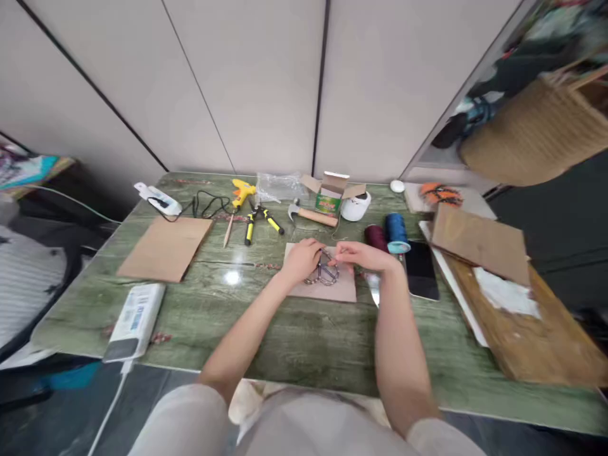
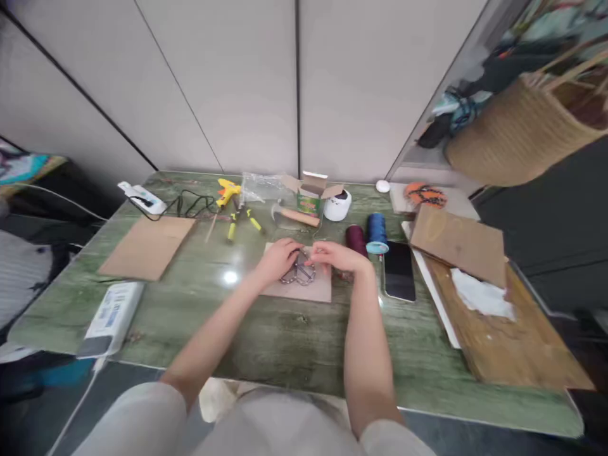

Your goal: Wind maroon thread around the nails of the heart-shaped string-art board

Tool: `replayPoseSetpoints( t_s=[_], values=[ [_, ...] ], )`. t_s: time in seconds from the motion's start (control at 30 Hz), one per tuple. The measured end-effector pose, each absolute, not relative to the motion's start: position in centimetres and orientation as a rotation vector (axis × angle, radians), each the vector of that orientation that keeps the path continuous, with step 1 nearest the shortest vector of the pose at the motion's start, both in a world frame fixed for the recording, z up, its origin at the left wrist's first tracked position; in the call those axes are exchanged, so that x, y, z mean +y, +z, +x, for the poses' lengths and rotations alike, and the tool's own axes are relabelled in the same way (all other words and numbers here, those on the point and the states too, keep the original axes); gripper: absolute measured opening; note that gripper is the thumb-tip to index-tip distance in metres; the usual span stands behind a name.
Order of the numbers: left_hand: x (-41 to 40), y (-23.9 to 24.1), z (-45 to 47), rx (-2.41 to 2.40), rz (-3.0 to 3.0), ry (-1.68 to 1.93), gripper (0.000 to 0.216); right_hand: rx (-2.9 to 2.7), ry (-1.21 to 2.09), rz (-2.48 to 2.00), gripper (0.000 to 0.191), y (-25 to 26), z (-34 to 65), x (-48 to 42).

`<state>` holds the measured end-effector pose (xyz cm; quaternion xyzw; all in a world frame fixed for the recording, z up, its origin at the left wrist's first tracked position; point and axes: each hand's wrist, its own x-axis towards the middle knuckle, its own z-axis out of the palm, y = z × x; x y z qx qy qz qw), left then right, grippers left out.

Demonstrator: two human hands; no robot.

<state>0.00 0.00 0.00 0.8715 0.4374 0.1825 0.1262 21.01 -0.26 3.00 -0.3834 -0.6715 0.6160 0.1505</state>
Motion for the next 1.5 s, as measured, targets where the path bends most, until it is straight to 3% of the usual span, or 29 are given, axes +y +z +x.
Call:
replayPoseSetpoints(
  t_s=[0.43, 1.13, 1.5],
  values=[
    [-1.2, -0.5, -0.1, 1.303, 2.545, 0.653, 0.032, -1.867, 1.888, -1.104, 0.031, 2.6, 22.1, -0.2],
    [-4.4, -0.4, -0.1, 1.029, 2.849, 0.471, 0.035, -1.910, 1.754, -1.202, 0.030, 2.4, 23.0, -0.1],
    [-3.9, 0.7, 1.1, 1.206, 2.582, 0.588, 0.029, -1.899, 1.700, -1.187, 0.030, 1.7, 22.9, 0.3]
  ],
)
